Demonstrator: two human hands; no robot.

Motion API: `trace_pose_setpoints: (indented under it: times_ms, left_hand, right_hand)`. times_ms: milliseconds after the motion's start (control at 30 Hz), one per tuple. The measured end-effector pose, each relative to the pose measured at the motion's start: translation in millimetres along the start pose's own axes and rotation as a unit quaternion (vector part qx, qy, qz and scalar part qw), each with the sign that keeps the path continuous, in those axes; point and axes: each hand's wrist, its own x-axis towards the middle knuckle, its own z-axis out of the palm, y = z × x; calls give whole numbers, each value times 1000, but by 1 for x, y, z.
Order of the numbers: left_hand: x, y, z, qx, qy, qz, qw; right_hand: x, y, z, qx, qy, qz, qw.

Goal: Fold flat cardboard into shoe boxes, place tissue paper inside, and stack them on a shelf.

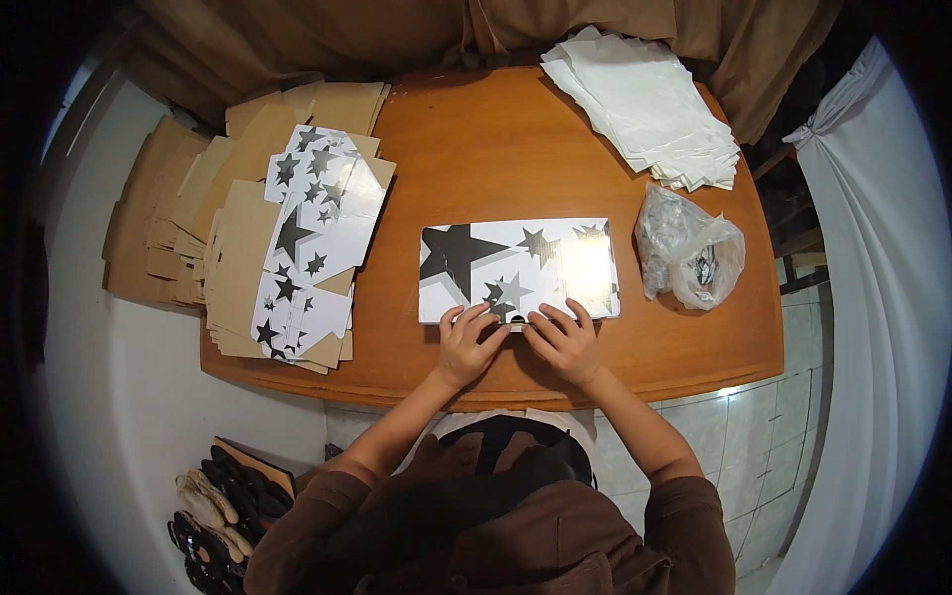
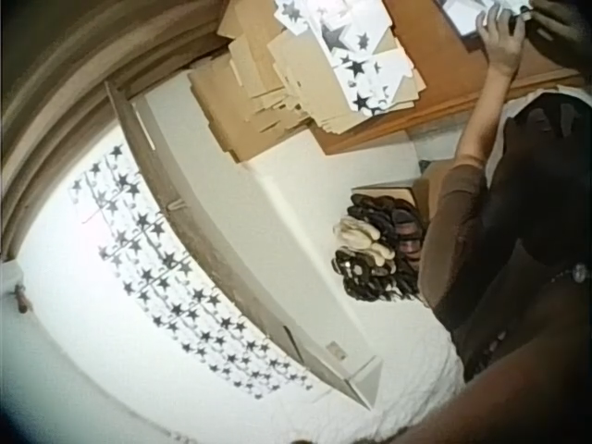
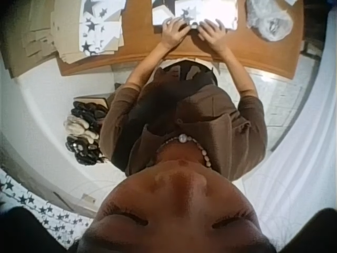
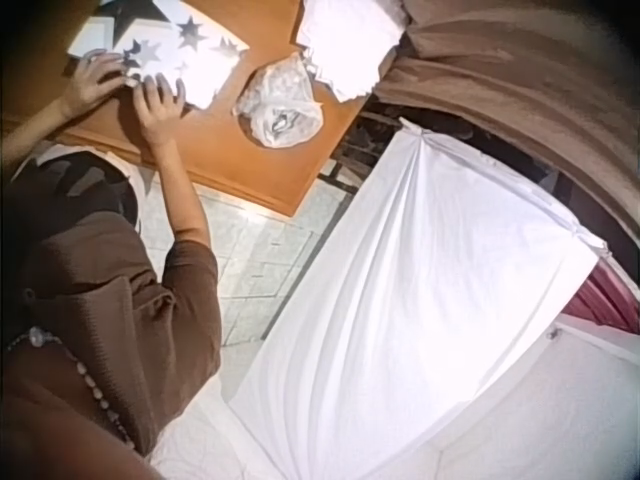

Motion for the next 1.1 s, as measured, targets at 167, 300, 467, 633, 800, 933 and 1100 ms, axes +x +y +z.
trace_pose_setpoints:
  times_ms: [167,300,467,633,800,933,1100]
  left_hand:
    - [-2,1,6,6,7,-6,1000]
    - [0,1,10,-27,40,-37,998]
    - [18,6,-1,-17,7,-71,997]
    - [50,2,-8,-9,-86,-60,994]
    - [63,-13,-3,-27,-100,-11,995]
    - [62,-15,-1,-19,-103,25,994]
    - [66,-16,-3,18,-164,36,986]
  right_hand:
    - [3,-3,2,-1,4,13,1000]
    - [3,-7,6,1,12,35,999]
    - [15,-6,-4,55,-1,65,996]
    - [50,29,-24,134,-85,104,982]
    - [75,76,-16,22,-166,155,974]
    - [86,99,-3,-13,-205,187,961]
    - [95,99,4,10,-229,220,948]
